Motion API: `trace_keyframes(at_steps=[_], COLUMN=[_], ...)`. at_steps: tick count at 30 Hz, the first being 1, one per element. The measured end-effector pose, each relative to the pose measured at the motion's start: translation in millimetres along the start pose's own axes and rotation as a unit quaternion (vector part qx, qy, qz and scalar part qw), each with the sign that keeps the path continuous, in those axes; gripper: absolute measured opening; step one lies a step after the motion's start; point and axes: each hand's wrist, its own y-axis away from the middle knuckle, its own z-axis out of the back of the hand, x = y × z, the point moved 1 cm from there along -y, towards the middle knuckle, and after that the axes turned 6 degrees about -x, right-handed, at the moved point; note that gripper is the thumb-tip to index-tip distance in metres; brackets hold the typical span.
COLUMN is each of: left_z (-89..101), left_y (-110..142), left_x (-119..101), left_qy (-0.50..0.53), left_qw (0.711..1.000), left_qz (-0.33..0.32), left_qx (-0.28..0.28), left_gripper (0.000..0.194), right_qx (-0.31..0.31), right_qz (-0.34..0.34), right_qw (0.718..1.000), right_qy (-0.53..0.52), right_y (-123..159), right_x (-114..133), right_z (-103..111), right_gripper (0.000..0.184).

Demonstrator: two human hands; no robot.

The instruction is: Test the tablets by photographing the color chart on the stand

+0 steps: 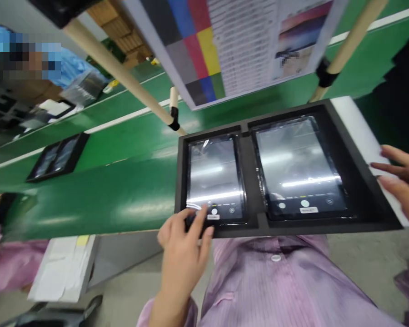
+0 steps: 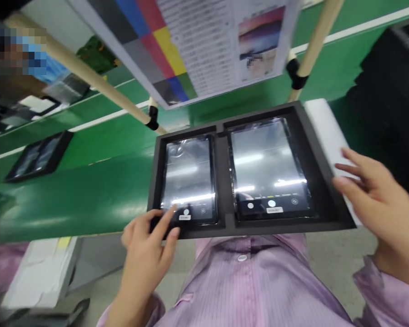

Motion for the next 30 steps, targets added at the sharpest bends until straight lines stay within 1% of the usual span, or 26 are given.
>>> trace_keyframes(at_steps=[1,3,5,7,9,11,15,17,21,23,24,25,26,27,28,30], left_z=[-0.4,-4.7,-11.6,-17.9,-22.3,-24.0,-21.6,-20.6,-23.8,-25.1,-24.6,-23.1,-20.4,-16.8,-12.6,-4.0], left_y=[3.6,10.4,14.8,15.6,13.2,10.2,8.4,6.6,-5.5,-11.8,-14.2,-16.1,-17.8,-19.7,-22.2,-30.0], left_x=[5.9,14.0,15.1,10.8,4.9,1.7,5.2,7.5,6.9,6.8,7.4,8.6,9.9,11.1,11.8,11.0], left_qy=[-0.018,-0.040,-0.040,-0.028,0.007,0.054,0.134,0.145,0.137,0.176,0.214,0.260,0.313,0.371,0.431,0.537], left_qw=[1.000,0.999,0.997,0.992,0.988,0.981,0.959,0.955,0.960,0.947,0.931,0.908,0.876,0.835,0.788,0.689], left_qz=[0.008,0.028,0.062,0.116,0.155,0.187,0.248,0.257,0.245,0.267,0.293,0.327,0.367,0.406,0.439,0.479], left_qx=[-0.004,0.005,0.024,0.027,0.017,-0.001,-0.024,-0.011,0.027,0.035,0.034,0.029,0.016,-0.006,-0.034,-0.086], left_gripper=[0.042,0.050,0.056,0.058,0.058,0.056,0.043,0.043,0.058,0.063,0.064,0.063,0.061,0.057,0.054,0.050], right_qx=[0.040,0.064,0.098,0.118,0.110,0.086,0.030,0.004,-0.029,-0.036,-0.039,-0.044,-0.052,-0.059,-0.063,-0.072], right_qz=[-0.005,0.001,-0.023,-0.046,-0.035,-0.009,0.011,0.019,0.031,0.028,0.026,0.025,0.022,0.018,0.012,0.001], right_qw=[0.999,0.998,0.995,0.992,0.993,0.996,0.999,1.000,0.998,0.998,0.998,0.998,0.998,0.997,0.997,0.997], right_qy=[-0.016,0.003,0.010,0.001,0.004,0.011,-0.006,0.006,0.042,0.046,0.046,0.045,0.043,0.041,0.039,0.038], right_y=[-0.1,-2.3,-3.7,-2.4,0.5,3.2,5.0,4.5,3.7,3.5,3.3,3.2,3.2,3.3,3.5,4.3], right_x=[15.8,40.8,53.0,53.7,48.3,41.9,37.3,39.1,42.3,42.2,42.0,42.0,42.4,43.2,44.6,49.7], right_z=[0.2,-0.1,-2.3,-5.3,-9.1,-13.4,-18.3,-18.0,-16.8,-16.8,-16.7,-16.6,-16.2,-15.5,-14.7,-12.4], right_gripper=[0.069,0.076,0.084,0.091,0.093,0.093,0.090,0.083,0.075,0.074,0.073,0.072,0.072,0.072,0.073,0.071])
